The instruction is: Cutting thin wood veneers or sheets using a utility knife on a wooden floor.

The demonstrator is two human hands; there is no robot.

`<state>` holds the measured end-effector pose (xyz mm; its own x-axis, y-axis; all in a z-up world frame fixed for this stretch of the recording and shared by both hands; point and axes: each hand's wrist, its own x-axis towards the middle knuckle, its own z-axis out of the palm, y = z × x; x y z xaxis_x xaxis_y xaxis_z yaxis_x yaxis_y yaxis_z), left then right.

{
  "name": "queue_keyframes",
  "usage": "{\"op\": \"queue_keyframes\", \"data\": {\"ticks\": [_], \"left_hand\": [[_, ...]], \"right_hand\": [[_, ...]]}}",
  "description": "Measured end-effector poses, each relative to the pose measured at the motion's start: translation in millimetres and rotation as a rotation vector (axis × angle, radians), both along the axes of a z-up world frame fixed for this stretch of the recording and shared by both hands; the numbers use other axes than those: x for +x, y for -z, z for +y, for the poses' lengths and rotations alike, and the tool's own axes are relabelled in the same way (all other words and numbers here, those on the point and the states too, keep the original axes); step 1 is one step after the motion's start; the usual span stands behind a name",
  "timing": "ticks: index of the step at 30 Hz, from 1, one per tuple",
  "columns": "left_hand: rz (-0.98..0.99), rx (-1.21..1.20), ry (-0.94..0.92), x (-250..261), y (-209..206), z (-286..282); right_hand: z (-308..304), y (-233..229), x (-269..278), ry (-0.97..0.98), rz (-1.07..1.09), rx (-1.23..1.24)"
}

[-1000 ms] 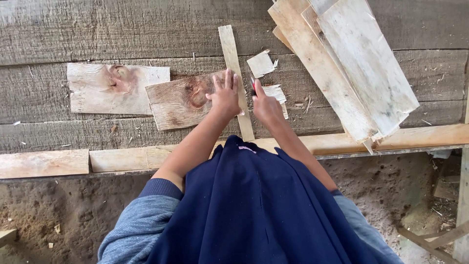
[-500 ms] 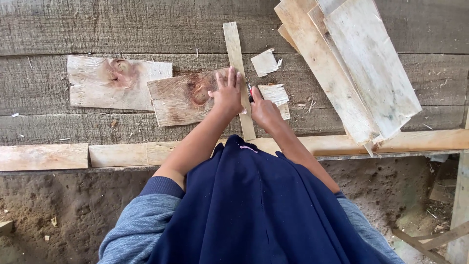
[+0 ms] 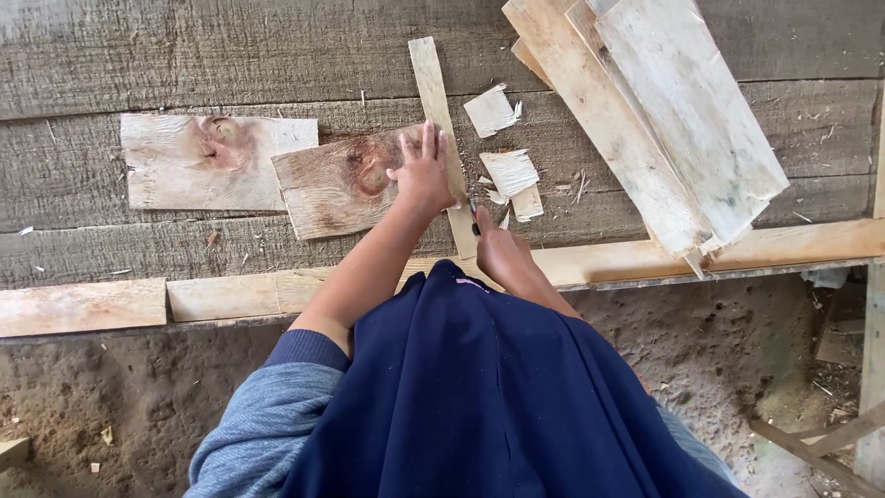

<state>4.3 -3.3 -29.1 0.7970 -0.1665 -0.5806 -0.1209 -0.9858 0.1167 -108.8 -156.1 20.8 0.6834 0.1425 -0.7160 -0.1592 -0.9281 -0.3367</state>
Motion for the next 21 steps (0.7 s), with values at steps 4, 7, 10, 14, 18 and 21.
{"op": "queue_keyframes", "data": {"ticks": [4, 7, 10, 14, 18, 21], "left_hand": [[0.000, 0.020, 0.011, -5, -11, 4], [-0.021, -0.010, 0.044, -2, -18, 8], [-0.064, -0.026, 0.073, -7, -11, 12], [-0.099, -0.073, 0.035, 2, 4, 29], [-0.193, -0.081, -0.075, 16, 57, 49], [-0.234, -0.014, -0.121, 14, 35, 61]], "right_hand": [[1, -36, -7, 0.036, -0.002, 0.005], [0, -46, 6, 0.122, -0.041, 0.016], [3, 10, 10, 0.245, -0.174, -0.022], [26, 46, 20, 0.229, -0.267, 0.045], [19, 30, 34, 0.310, -0.334, 0.025], [-9, 16, 43, 0.383, -0.429, -0.101]]}}
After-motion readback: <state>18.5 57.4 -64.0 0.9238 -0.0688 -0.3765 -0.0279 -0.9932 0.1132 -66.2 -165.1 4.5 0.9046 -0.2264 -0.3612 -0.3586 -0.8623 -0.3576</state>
